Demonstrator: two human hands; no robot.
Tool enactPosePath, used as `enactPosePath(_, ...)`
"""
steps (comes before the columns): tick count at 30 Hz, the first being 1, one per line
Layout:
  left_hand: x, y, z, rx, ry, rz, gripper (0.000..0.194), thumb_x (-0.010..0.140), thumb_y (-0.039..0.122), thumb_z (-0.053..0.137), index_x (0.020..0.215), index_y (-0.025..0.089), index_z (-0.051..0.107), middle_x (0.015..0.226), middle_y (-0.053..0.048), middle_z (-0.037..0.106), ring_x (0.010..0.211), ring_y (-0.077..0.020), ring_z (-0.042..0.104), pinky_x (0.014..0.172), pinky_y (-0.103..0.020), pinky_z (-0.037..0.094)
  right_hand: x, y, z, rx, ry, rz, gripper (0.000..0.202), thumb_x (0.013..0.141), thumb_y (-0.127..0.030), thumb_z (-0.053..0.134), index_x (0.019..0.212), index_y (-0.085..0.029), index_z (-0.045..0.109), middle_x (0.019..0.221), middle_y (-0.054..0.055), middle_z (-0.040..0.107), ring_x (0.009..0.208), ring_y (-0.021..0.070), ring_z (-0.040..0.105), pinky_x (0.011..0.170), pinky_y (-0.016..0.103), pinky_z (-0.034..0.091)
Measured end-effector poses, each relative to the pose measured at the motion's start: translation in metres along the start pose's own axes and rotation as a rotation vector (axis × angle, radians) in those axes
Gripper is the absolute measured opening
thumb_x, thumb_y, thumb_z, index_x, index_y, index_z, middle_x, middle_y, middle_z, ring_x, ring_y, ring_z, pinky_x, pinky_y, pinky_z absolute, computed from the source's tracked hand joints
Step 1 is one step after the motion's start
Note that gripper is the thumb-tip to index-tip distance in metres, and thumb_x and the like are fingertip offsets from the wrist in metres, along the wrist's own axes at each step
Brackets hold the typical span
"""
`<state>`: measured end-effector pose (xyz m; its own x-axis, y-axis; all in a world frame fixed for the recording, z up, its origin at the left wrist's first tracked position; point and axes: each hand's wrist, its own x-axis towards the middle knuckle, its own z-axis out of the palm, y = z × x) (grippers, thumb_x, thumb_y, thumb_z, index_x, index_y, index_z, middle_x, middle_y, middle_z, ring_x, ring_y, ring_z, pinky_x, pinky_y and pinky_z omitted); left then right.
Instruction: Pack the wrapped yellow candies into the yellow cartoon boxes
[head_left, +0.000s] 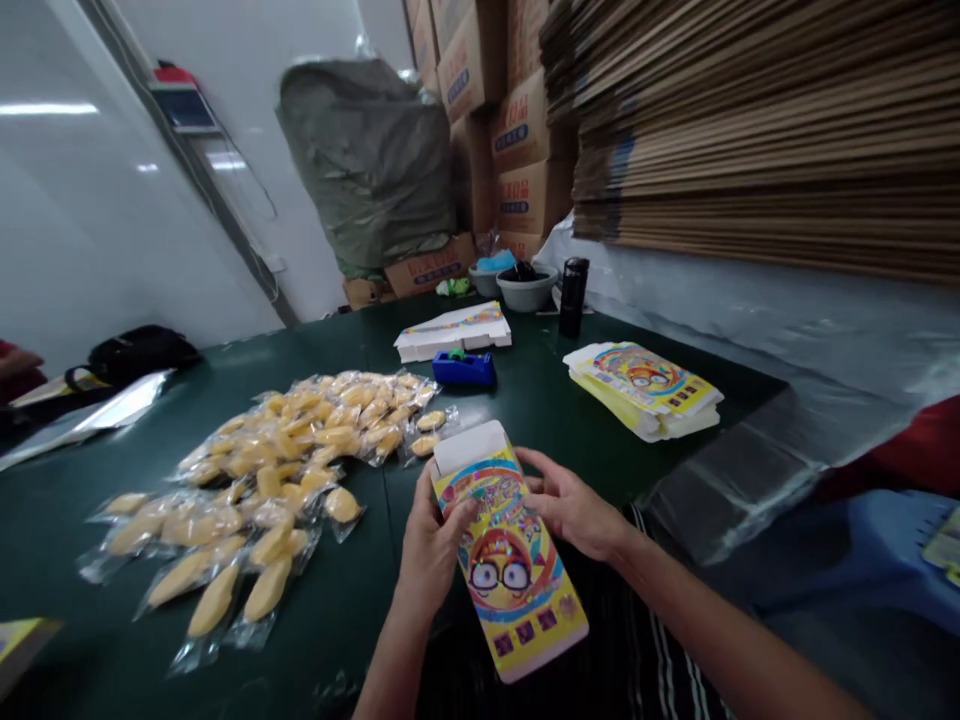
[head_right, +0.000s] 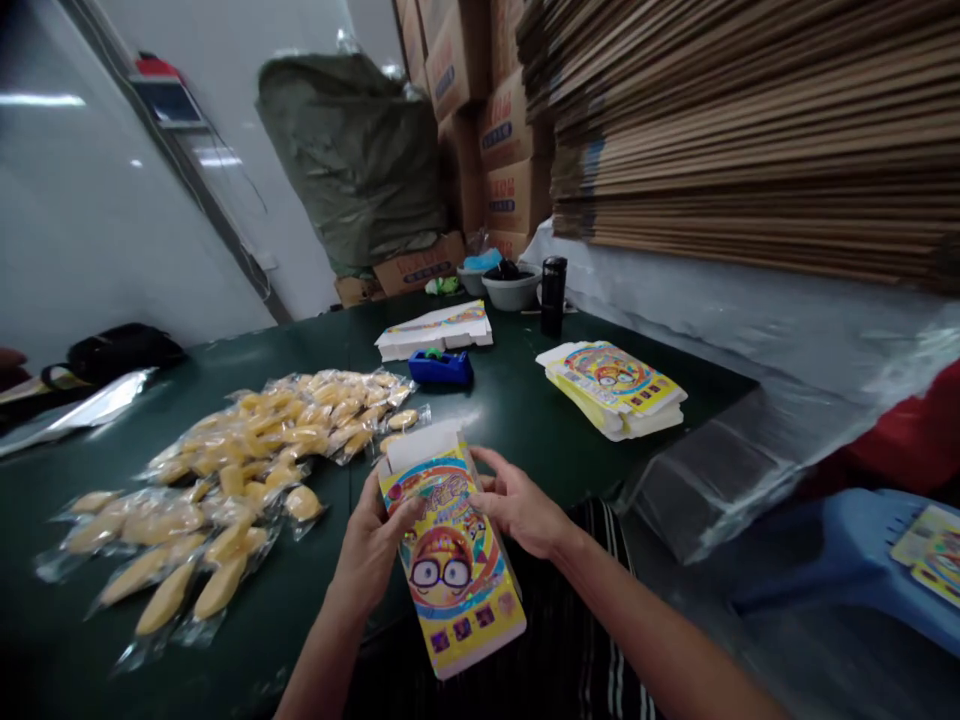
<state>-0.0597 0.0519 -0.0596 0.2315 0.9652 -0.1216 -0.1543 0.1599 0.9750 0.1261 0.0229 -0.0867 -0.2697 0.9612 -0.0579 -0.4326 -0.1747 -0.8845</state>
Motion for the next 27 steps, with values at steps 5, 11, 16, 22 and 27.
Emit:
enactPosePath(5, -0.045, -0.007, 0.005, 0.043, 0.152, -0.057, 0.098, 0.066, 0.032, 0.081, 0.145, 0.021, 0.024, 0.098, -0.008, 0.072, 0.082, -0.0249, 0.071, 0.067, -0.032, 0.060, -0.038, 0.006, 0.002, -0.030, -0.086, -0.028, 0.081, 0.086, -0.026, 0.070, 0.149, -0.027, 0.020, 0.130, 0.010, 0.055, 0.113, 0.0202, 0.059, 0.091, 0.032, 0.051)
enactPosePath(11, -0.093, -0.033, 0.003, 0.142, 0.183, -0.059, 0.066, 0.071, 0.029, 0.078, 0.130, 0.020, 0.049, 0.111, -0.008, 0.070, 0.095, -0.0213, 0.069, 0.078, -0.027, 0.059, -0.080, 0.016, 0.011, 0.009, -0.106, 0.056, 0.057, 0.084, -0.024, 0.073, 0.131, -0.026, 0.040, 0.126, 0.008, 0.055, 0.105, 0.0176, 0.061, 0.085, 0.029, 0.052)
enactPosePath(16, -0.116, -0.043, -0.003, 0.208, 0.254, -0.031, 0.058, 0.074, 0.031, 0.076, 0.128, 0.025, 0.058, 0.124, -0.004, 0.065, 0.101, -0.0197, 0.067, 0.080, -0.022, 0.056, -0.102, 0.014, 0.021, 0.010, -0.080, 0.101, 0.053, 0.084, -0.025, 0.073, 0.127, -0.026, 0.043, 0.122, 0.007, 0.056, 0.103, 0.0175, 0.060, 0.082, 0.029, 0.053)
enactPosePath(22, -0.117, -0.039, -0.027, 0.299, 0.155, -0.174, 0.027, 0.082, 0.042, 0.068, 0.097, 0.020, 0.074, 0.118, -0.007, 0.066, 0.108, -0.0230, 0.062, 0.085, -0.024, 0.052, -0.103, 0.006, 0.034, -0.158, 0.078, -0.012, 0.011, 0.092, -0.027, 0.062, 0.101, -0.020, 0.063, 0.109, 0.005, 0.061, 0.101, 0.0164, 0.059, 0.083, 0.026, 0.049)
enactPosePath(27, -0.115, -0.034, -0.028, 0.256, 0.123, -0.145, 0.020, 0.084, 0.038, 0.067, 0.089, 0.019, 0.072, 0.101, -0.005, 0.068, 0.094, -0.0171, 0.062, 0.081, -0.021, 0.049, -0.098, 0.014, 0.036, -0.473, 0.322, -0.240, 0.007, 0.088, -0.024, 0.066, 0.085, -0.018, 0.070, 0.096, 0.006, 0.064, 0.089, 0.0164, 0.062, 0.076, 0.025, 0.050)
